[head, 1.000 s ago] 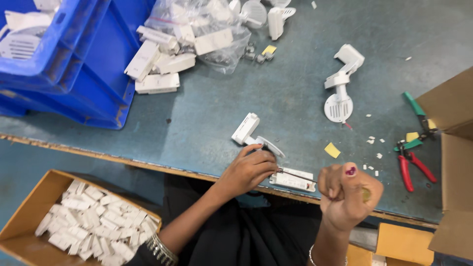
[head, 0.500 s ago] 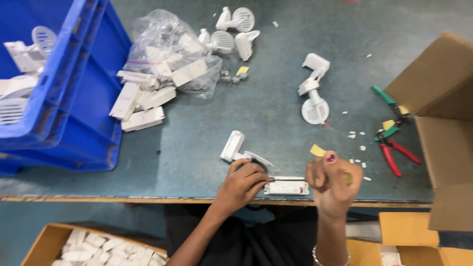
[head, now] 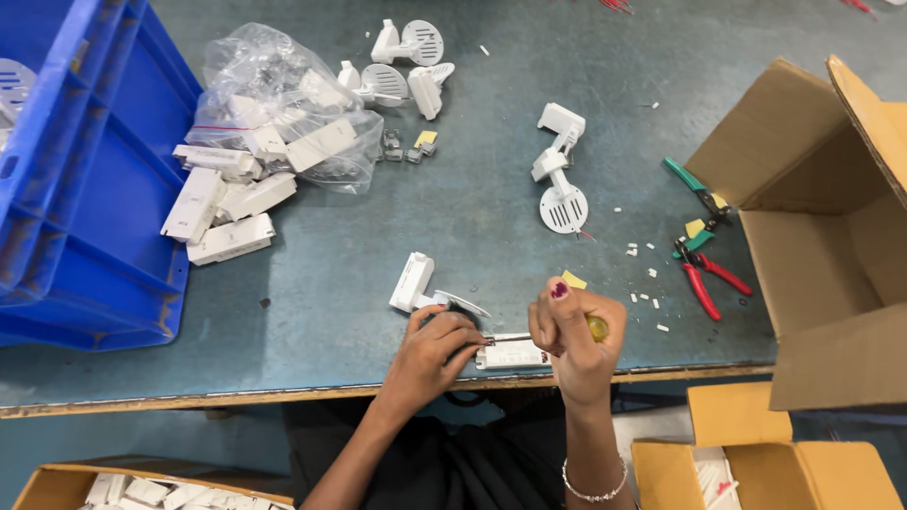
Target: The person assembles white plastic electrical components on a workbench. They use a screwdriver to tighten screws, attach circular vents to rectangular housings, and place finished units into a blue bin.
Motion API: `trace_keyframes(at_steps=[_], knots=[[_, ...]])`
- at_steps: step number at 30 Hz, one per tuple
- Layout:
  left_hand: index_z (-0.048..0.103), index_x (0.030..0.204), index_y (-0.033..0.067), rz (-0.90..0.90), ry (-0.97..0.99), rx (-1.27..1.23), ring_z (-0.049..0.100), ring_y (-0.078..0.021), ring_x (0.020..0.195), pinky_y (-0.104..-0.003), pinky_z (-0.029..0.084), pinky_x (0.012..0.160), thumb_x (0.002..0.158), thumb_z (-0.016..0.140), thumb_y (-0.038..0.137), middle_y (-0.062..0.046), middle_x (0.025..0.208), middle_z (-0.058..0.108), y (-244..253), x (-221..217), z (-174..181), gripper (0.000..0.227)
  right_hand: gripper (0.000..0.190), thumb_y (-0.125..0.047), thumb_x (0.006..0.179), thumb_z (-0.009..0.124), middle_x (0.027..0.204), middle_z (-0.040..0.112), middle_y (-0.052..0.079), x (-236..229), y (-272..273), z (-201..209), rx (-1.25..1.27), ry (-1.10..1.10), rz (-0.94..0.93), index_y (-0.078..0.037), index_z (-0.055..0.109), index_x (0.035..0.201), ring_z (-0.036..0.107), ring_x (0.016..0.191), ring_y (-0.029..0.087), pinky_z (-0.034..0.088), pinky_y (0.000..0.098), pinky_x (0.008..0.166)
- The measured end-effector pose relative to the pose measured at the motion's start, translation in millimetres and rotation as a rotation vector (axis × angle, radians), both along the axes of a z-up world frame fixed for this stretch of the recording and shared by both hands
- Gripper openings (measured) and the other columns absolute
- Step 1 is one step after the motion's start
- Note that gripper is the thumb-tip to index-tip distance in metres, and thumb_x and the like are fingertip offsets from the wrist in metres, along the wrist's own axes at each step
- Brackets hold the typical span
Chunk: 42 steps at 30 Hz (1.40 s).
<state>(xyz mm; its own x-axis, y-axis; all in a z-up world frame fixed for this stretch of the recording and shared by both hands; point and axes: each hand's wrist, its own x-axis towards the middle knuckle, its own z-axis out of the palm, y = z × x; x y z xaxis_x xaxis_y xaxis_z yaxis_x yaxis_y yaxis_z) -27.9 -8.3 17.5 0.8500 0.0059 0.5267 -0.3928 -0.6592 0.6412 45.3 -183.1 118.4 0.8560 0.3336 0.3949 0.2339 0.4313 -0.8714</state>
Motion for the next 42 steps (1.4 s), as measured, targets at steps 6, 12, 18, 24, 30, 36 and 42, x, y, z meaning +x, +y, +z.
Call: trace_keyframes(at_steps=[6,12,18,24,30,36,42], knots=[[0.076,0.099,0.013,-0.026,-0.006,0.001,0.067,-0.0184,0.102,-0.041,0.038,0.105,0.087,0.075,0.012,-0.001,0.098,0.07,3.4,1.1,0.9,0.012,0.053,-0.018,0.109,0.051,0.053,0.038,-0.001,0.7,3.8,2.6,-0.077,0.002,0.021,-0.003,0.044,0.059,0.034,0.047,0.007,0.019,0.0259,0.045],[0.076,0.096,0.0125,-0.011,-0.032,0.016,0.068,-0.0186,0.102,-0.042,0.038,0.107,0.087,0.076,0.011,-0.001,0.098,0.069,3.5,-0.5,7.1,0.01,0.051,-0.02,0.106,0.052,0.052,0.037,-0.002,5.1,13.1,5.8,-0.129,0.051,0.059,-0.004,0.044,0.058,0.032,0.047,0.006,0.019,0.0264,0.043],[0.076,0.097,0.0125,-0.024,-0.01,-0.011,0.068,-0.0191,0.101,-0.04,0.04,0.106,0.086,0.076,0.011,-0.001,0.097,0.069,4.3,0.8,2.0,0.011,0.051,-0.018,0.108,0.051,0.054,0.037,-0.001,8.0,11.6,-1.0,-0.12,0.018,0.086,-0.004,0.044,0.06,0.032,0.049,0.006,0.019,0.0265,0.045],[0.075,0.098,0.0114,-0.035,-0.005,-0.02,0.067,-0.0191,0.104,-0.041,0.039,0.107,0.087,0.075,0.011,-0.002,0.101,0.07,4.9,2.5,-1.6,0.012,0.045,-0.016,0.106,0.054,0.056,0.039,0.001,19.7,9.8,2.6,0.016,0.079,0.077,-0.001,0.047,0.065,0.032,0.048,0.007,0.02,0.0271,0.045],[0.074,0.099,0.0115,-0.014,0.016,-0.006,0.067,-0.0178,0.106,-0.04,0.039,0.109,0.088,0.075,0.013,-0.001,0.103,0.07,5.5,0.2,1.4,0.011,0.052,-0.018,0.11,0.053,0.056,0.039,0.001,10.9,8.8,8.2,-0.016,0.07,0.042,0.0,0.045,0.061,0.032,0.048,0.007,0.02,0.0267,0.046],[0.075,0.099,0.0111,-0.022,0.036,-0.035,0.066,-0.0176,0.105,-0.04,0.038,0.108,0.089,0.074,0.012,-0.001,0.103,0.07,3.7,-0.6,-6.2,0.01,0.053,-0.019,0.11,0.053,0.057,0.039,0.003,-5.1,2.9,0.1,-0.021,0.043,-0.01,0.0,0.045,0.062,0.032,0.05,0.008,0.021,0.0267,0.048],[0.074,0.099,0.0109,-0.016,0.019,-0.025,0.066,-0.0176,0.106,-0.041,0.039,0.11,0.088,0.073,0.009,0.0,0.103,0.069,2.3,1.9,-4.6,0.011,0.05,-0.022,0.107,0.052,0.056,0.039,0.005,-13.3,-4.0,-2.5,0.086,0.007,-0.008,-0.001,0.044,0.062,0.029,0.05,0.011,0.024,0.0288,0.048]])
